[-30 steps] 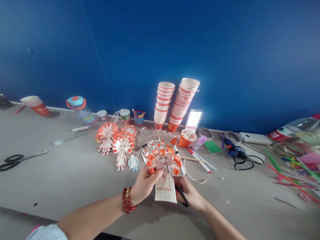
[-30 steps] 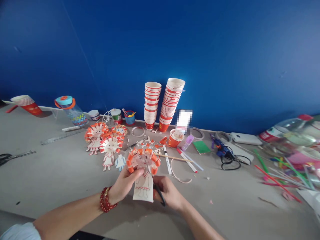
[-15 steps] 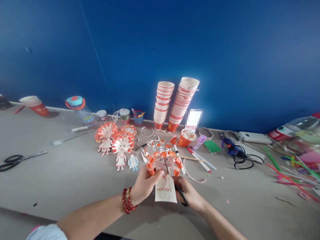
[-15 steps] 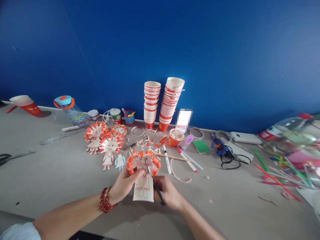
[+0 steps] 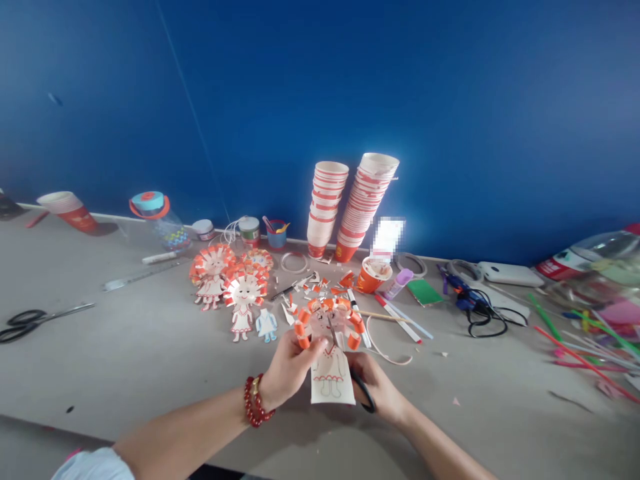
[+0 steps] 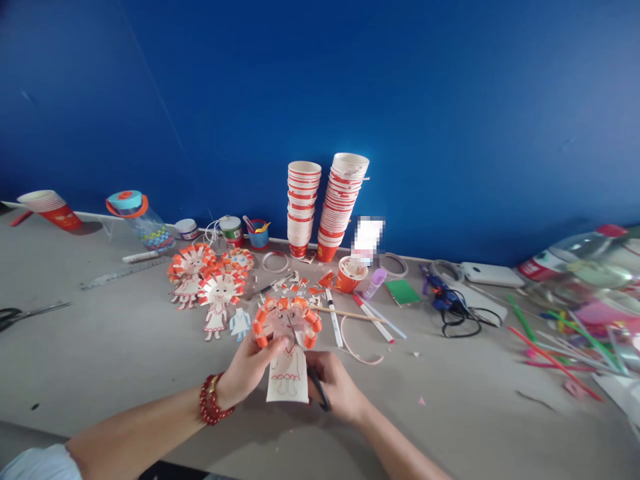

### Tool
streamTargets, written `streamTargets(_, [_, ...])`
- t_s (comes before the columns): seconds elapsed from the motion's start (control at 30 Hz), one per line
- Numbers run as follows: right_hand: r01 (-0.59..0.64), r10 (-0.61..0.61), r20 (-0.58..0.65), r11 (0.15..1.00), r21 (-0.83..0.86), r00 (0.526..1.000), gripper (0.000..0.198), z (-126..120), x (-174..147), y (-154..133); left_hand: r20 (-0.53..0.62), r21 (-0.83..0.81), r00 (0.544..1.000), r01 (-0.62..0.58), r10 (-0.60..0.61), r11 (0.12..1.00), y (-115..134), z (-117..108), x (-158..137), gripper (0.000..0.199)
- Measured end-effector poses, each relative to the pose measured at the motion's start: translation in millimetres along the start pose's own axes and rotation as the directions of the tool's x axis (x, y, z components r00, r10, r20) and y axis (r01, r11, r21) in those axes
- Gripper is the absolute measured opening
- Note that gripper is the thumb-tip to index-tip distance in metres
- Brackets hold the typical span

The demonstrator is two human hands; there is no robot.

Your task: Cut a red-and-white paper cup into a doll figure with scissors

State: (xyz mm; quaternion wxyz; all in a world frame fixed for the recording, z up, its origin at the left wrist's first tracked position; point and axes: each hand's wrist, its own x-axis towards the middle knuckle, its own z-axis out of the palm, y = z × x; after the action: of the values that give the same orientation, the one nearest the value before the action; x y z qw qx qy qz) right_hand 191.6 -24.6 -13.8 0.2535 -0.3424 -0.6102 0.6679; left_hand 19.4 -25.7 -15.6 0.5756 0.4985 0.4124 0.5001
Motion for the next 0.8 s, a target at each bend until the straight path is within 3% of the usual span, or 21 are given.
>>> streamTargets(0.37, [-0.003,0.005,0.043,1.000,-0.031,0.999,0.018,-8.0,-2.1,-0.5,0.001,-0.036,1.000,0.021,-0.021,0.999,1.0,0.0,1.9,0.032])
streamTargets(0.6, [-0.067,0.076,0.083,0.992,-0.105,0.994,0.021,-21.1,-6.0,-0.2,-0.108,-0.006,0.994,0.027,-0.027,1.000,0.1,-6.5,8.9,0.032])
streamTargets(0.8, [-0.068,0.074,0.079,0.995,-0.068,0.994,0.027,-13.9,-3.3,1.9,-0.092,-0.108,0.989,0.107,-0.117,0.988,-8.5,-5.2,7.4,0.030])
